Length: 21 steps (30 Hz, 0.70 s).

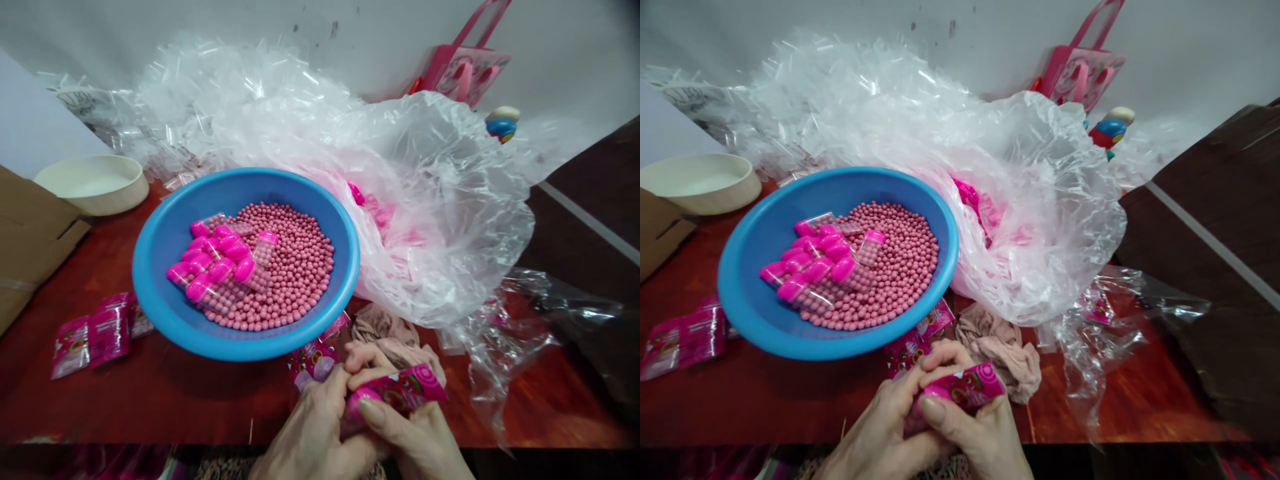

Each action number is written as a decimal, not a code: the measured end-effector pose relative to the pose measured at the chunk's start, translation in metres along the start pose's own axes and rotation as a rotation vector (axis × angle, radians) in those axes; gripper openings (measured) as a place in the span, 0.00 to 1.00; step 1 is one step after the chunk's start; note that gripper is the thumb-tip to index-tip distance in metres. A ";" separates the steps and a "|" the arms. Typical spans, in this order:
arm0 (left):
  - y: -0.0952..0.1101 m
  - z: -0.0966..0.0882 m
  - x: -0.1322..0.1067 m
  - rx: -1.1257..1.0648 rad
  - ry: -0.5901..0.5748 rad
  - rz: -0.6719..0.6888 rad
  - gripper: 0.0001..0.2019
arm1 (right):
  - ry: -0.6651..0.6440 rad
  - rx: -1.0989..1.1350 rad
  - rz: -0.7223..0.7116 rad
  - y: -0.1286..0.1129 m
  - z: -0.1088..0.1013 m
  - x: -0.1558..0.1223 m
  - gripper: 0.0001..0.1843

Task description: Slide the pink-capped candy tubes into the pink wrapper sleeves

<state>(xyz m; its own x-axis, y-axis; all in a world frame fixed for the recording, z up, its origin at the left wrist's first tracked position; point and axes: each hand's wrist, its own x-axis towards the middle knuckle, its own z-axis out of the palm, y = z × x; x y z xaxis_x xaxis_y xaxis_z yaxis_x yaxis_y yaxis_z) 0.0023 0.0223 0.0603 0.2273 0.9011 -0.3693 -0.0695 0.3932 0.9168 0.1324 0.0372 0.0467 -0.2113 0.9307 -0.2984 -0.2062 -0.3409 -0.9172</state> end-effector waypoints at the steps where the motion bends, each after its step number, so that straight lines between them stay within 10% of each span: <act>1: 0.000 -0.001 -0.001 -0.088 -0.003 -0.046 0.21 | 0.016 0.049 0.020 0.001 0.000 0.001 0.11; 5: -0.005 -0.004 -0.007 -0.305 0.054 -0.143 0.10 | 0.105 0.071 -0.028 0.001 -0.002 0.002 0.13; 12: -0.007 -0.004 -0.016 -0.005 0.196 -0.008 0.07 | 0.103 0.050 -0.026 -0.002 -0.001 -0.003 0.09; 21: -0.018 0.007 -0.004 -0.146 0.084 -0.021 0.09 | -0.051 0.050 0.067 -0.002 -0.004 -0.002 0.19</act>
<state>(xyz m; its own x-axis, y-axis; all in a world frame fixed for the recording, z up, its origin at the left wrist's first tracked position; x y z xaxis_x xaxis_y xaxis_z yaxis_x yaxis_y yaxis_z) 0.0098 0.0106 0.0466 0.1489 0.9023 -0.4047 -0.2075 0.4286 0.8793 0.1372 0.0363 0.0485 -0.2744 0.8982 -0.3434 -0.2377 -0.4094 -0.8809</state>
